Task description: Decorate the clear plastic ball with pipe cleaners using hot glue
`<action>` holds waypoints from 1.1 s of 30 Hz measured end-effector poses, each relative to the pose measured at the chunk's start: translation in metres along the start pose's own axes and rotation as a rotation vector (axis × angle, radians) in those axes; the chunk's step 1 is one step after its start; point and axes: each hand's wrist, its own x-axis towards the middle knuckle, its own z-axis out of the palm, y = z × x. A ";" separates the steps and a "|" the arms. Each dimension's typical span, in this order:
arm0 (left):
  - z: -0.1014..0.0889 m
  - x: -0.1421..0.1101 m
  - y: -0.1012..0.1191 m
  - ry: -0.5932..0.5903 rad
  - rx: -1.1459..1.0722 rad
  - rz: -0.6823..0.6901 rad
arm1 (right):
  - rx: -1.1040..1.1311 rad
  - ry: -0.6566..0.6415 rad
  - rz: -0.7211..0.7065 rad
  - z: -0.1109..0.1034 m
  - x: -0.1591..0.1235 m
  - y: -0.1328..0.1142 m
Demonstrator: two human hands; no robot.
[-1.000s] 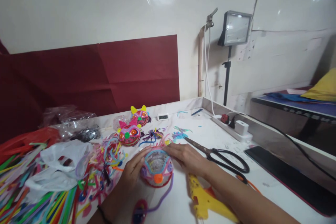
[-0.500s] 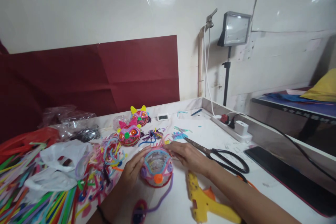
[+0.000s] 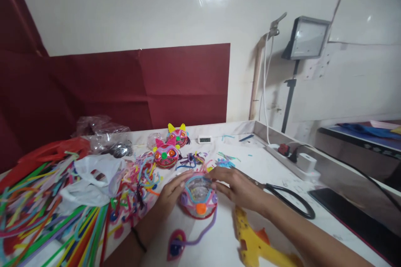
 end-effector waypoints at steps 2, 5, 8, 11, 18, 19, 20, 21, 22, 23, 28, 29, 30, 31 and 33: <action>-0.001 0.006 -0.012 -0.005 0.000 0.012 | -0.030 -0.022 -0.001 0.001 0.001 -0.009; -0.001 0.010 -0.023 -0.010 -0.002 0.037 | -0.088 -0.030 0.024 0.005 0.003 -0.024; -0.001 0.010 -0.024 -0.014 0.005 0.061 | -0.141 -0.057 0.049 0.011 0.007 -0.038; -0.001 0.009 -0.024 -0.021 0.019 0.089 | -0.176 -0.093 0.055 0.016 0.011 -0.044; 0.000 0.010 -0.025 -0.050 0.043 0.162 | -0.190 -0.120 0.061 0.014 0.006 -0.039; 0.000 0.010 -0.025 -0.055 0.045 0.170 | -0.187 -0.121 0.059 0.014 0.005 -0.038; 0.001 0.010 -0.025 -0.059 0.049 0.176 | -0.184 -0.123 0.055 0.013 0.005 -0.037; 0.001 0.010 -0.025 -0.063 0.052 0.180 | -0.181 -0.124 0.053 0.012 0.005 -0.037; 0.001 0.010 -0.025 -0.067 0.054 0.184 | -0.177 -0.125 0.050 0.012 0.005 -0.036; 0.001 0.010 -0.025 -0.072 0.056 0.187 | -0.174 -0.126 0.047 0.012 0.006 -0.035; -0.001 0.009 -0.025 -0.096 0.067 0.197 | -0.162 -0.125 0.032 0.011 0.006 -0.035; -0.001 0.009 -0.025 -0.096 0.069 0.197 | -0.161 -0.124 0.028 0.012 0.006 -0.035; -0.001 0.009 -0.025 -0.093 0.071 0.197 | -0.160 -0.122 0.025 0.012 0.006 -0.035; -0.001 0.009 -0.025 -0.087 0.073 0.196 | -0.160 -0.121 0.023 0.013 0.007 -0.035; 0.000 0.010 -0.026 -0.073 0.076 0.193 | -0.160 -0.118 0.019 0.014 0.008 -0.036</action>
